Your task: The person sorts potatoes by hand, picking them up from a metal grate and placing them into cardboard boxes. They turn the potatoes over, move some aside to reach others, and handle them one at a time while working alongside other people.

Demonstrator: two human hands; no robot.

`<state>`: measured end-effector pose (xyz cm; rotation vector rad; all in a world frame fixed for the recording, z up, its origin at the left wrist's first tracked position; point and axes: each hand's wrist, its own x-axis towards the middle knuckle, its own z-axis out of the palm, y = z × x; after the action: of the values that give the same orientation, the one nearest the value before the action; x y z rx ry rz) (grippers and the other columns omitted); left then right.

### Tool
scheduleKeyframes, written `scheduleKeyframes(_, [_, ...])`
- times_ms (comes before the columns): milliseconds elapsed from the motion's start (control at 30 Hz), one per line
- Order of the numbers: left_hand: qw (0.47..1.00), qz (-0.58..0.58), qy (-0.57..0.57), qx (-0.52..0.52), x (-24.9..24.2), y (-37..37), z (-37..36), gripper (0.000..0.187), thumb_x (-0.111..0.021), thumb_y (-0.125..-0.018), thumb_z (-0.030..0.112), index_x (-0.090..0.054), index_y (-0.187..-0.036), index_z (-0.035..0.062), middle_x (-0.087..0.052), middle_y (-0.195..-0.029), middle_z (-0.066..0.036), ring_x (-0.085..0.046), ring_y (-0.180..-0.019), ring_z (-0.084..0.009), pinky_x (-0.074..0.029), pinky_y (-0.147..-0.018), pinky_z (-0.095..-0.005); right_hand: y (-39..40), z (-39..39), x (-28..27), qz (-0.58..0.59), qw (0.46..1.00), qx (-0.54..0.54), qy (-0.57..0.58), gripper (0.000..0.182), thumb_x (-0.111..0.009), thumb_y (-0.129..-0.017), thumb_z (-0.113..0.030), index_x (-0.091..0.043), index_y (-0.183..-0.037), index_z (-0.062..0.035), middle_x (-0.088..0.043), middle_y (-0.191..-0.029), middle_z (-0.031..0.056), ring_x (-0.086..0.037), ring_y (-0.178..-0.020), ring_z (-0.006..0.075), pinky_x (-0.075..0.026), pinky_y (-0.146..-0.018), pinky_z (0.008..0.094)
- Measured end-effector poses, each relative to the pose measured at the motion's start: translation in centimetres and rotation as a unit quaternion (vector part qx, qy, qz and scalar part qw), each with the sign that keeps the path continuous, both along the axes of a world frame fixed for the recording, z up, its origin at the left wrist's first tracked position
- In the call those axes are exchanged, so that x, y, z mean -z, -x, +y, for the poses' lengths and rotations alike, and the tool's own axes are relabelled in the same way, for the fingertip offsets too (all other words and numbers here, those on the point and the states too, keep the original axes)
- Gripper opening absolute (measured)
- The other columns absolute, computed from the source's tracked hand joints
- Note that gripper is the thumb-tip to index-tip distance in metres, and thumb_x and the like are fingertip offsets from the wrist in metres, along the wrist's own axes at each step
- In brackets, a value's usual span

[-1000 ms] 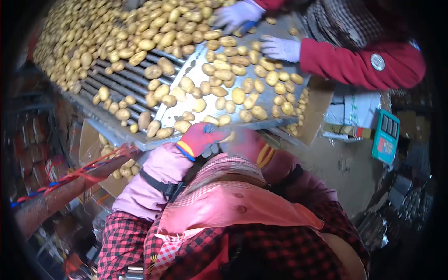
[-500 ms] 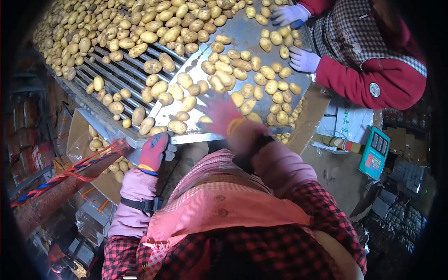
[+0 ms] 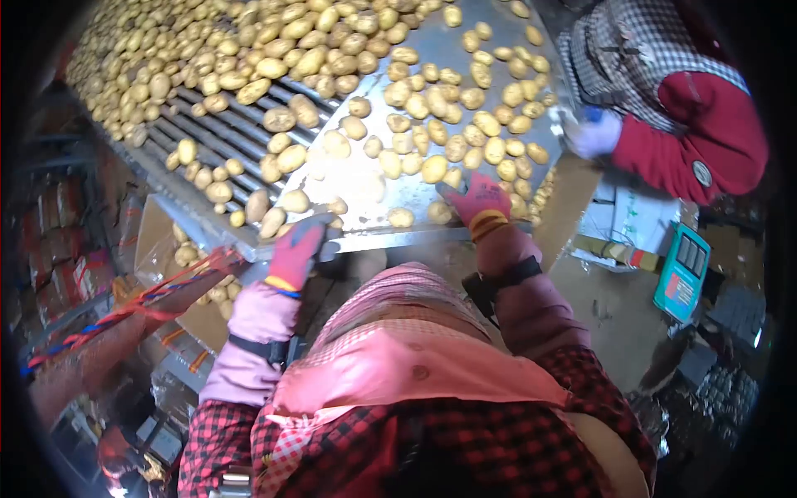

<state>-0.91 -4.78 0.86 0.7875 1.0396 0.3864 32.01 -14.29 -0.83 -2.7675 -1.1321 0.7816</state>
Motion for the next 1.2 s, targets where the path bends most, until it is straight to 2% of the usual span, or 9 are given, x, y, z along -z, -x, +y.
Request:
scheduleKeyframes(233, [0.984, -0.068, 0.069, 0.149, -0.6, -2.0, -0.5, 0.04, -0.056, -0.097, 0.023, -0.053, -0.132, 0.002, -0.064, -0.113, -0.009, -0.063, -0.096, -0.0161, -0.051, -0.082, -0.0293, 0.8, 1.3, 1.2, 0.017, 0.994, 0.016, -0.105, 0.064, -0.069, -0.075, -0.055, -0.057, -0.115, -0.007, -0.062, -0.116, 0.0155, -0.062, -0.104, 0.0313, -0.049, -0.087, 0.042])
scheduleKeyframes(367, [0.963, -0.162, 0.206, 0.066, -2.9, -4.4, -1.9, 0.046, -0.05, -0.1, 0.026, -0.044, -0.139, 0.0015, -0.054, -0.132, -0.011, -0.052, -0.12, -0.0179, -0.043, -0.102, -0.0337, 4.2, 0.6, -1.8, 0.278, 0.944, -0.057, -0.168, 0.049, -0.066, -0.083, -0.048, -0.062, -0.11, -0.008, -0.068, -0.095, 0.0149, -0.066, -0.091, 0.0293, -0.051, -0.084, 0.039])
scheduleKeyframes(433, [0.953, -0.135, -0.142, 0.231, 0.1, -4.0, -1.4, 0.044, -0.046, -0.101, 0.024, -0.044, -0.139, 0.0015, -0.054, -0.132, -0.01, -0.053, -0.119, -0.0166, -0.043, -0.101, -0.0315, 5.4, 0.7, -3.4, 0.315, 0.926, -0.076, -0.194, 0.051, -0.065, -0.082, -0.05, -0.062, -0.113, -0.0088, -0.068, -0.096, 0.015, -0.066, -0.093, 0.0296, -0.05, -0.084, 0.0393])
scheduleKeyframes(567, [0.892, -0.13, -0.267, 0.341, 0.2, -0.6, -0.9, 0.041, -0.04, -0.103, 0.022, -0.046, -0.137, -0.0001, -0.055, -0.13, -0.009, -0.054, -0.115, -0.0142, -0.044, -0.098, -0.028, 6.4, 2.7, -2.2, 0.147, 0.969, -0.19, -0.055, 0.062, -0.064, -0.082, -0.051, -0.052, -0.13, -0.014, -0.064, -0.115, 0.0133, -0.063, -0.104, 0.0305, -0.05, -0.086, 0.0408])
scheduleKeyframes(633, [0.956, -0.18, 0.017, 0.232, -0.3, 0.7, -1.9, 0.042, -0.042, -0.102, 0.02, -0.045, -0.138, 0.0003, -0.055, -0.131, -0.01, -0.055, -0.115, -0.0154, -0.044, -0.098, -0.0269, 9.1, 5.0, -2.7, 0.052, 0.971, -0.222, 0.074, 0.069, -0.067, -0.08, -0.051, -0.044, -0.136, -0.0189, -0.06, -0.122, 0.0127, -0.062, -0.107, 0.0312, -0.05, -0.086, 0.0428])
scheduleKeyframes(733, [0.946, -0.217, 0.226, 0.083, -2.3, 1.7, -2.0, 0.044, -0.044, -0.1, 0.021, -0.044, -0.139, 0.0006, -0.054, -0.133, -0.01, -0.055, -0.117, -0.0174, -0.045, -0.099, -0.0294, 10.0, 6.4, -1.1, 0.022, 0.971, -0.222, 0.088, 0.07, -0.07, -0.077, -0.049, -0.044, -0.136, -0.0204, -0.06, -0.12, 0.0125, -0.061, -0.108, 0.0316, -0.05, -0.086, 0.0437])
scheduleKeyframes(900, [0.982, -0.09, 0.142, 0.087, -4.5, 1.0, -1.9, 0.048, -0.047, -0.1, 0.03, -0.042, -0.141, 0.0057, -0.053, -0.134, -0.011, -0.055, -0.118, -0.0208, -0.047, -0.099, -0.0336, 10.0, 3.8, -0.4, 0.087, 0.937, -0.245, -0.232, 0.061, -0.074, -0.073, -0.04, -0.055, -0.128, -0.0195, -0.061, -0.108, 0.0109, -0.063, -0.094, 0.0303, -0.051, -0.081, 0.0421])
scheduleKeyframes(1033, [0.918, -0.325, 0.226, -0.006, -0.2, -0.3, -1.9, 0.055, -0.047, -0.099, 0.044, -0.045, -0.136, 0.0044, -0.053, -0.132, -0.013, -0.055, -0.118, -0.026, -0.046, -0.1, -0.0371, 12.9, 2.9, -4.1, 0.134, 0.89, -0.329, -0.286, 0.056, -0.072, -0.076, -0.034, -0.055, -0.128, -0.0194, -0.062, -0.102, 0.0119, -0.063, -0.091, 0.031, -0.051, -0.079, 0.0424])
scheduleKeyframes(1200, [0.905, -0.324, 0.268, -0.072, -2.4, 0.1, -2.0, 0.06, -0.049, -0.096, 0.048, -0.043, -0.136, 0.0034, -0.053, -0.132, -0.016, -0.054, -0.119, -0.0285, -0.045, -0.1, -0.0399, 7.9, 4.0, -3.5, 0.153, 0.906, -0.294, -0.263, 0.045, -0.066, -0.082, -0.022, -0.058, -0.125, -0.0145, -0.064, -0.106, 0.0143, -0.063, -0.097, 0.0339, -0.051, -0.083, 0.043])
